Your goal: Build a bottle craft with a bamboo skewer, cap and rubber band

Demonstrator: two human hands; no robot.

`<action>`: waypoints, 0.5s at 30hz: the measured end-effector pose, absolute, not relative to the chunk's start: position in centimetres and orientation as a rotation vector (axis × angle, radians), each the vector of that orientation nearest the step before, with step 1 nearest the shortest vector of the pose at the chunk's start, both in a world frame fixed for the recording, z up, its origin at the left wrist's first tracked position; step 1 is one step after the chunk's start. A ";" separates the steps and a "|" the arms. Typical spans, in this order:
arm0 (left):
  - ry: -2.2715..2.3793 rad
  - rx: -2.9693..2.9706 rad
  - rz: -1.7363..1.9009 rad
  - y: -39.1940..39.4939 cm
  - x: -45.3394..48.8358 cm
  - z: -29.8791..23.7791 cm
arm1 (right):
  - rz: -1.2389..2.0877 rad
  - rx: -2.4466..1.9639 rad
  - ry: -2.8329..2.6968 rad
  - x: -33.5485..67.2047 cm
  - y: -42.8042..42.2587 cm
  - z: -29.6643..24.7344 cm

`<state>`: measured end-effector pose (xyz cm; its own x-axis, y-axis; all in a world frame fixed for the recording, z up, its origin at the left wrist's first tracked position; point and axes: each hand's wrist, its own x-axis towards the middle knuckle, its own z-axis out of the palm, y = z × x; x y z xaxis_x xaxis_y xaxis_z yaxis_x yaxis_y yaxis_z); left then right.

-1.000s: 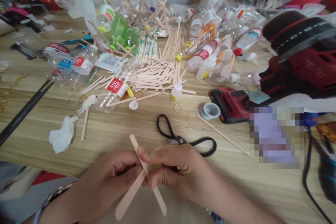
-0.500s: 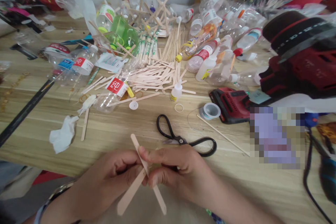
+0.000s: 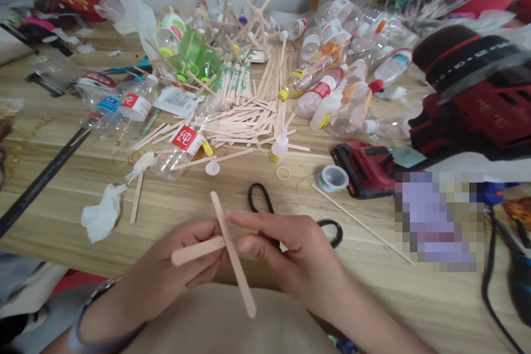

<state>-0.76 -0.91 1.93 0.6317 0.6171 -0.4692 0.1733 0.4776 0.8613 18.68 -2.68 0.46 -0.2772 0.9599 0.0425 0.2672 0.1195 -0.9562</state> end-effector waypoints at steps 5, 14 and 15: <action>0.875 1.049 0.394 -0.7 -1.3 1.6 | 0.872 -1.327 -1.697 18.4 -2.5 0.5; 0.913 1.108 0.388 -0.9 -1.1 1.4 | 0.833 -1.182 -1.798 17.9 -2.6 0.1; 0.909 1.120 0.391 -0.9 -1.0 1.4 | 0.840 -1.165 -1.801 17.8 -2.6 0.1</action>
<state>-1.04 -0.93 1.36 0.5947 0.6819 -0.4258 0.1604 0.4184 0.8940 17.79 -2.64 0.08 -0.2422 0.9309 0.2733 0.3891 0.3512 -0.8516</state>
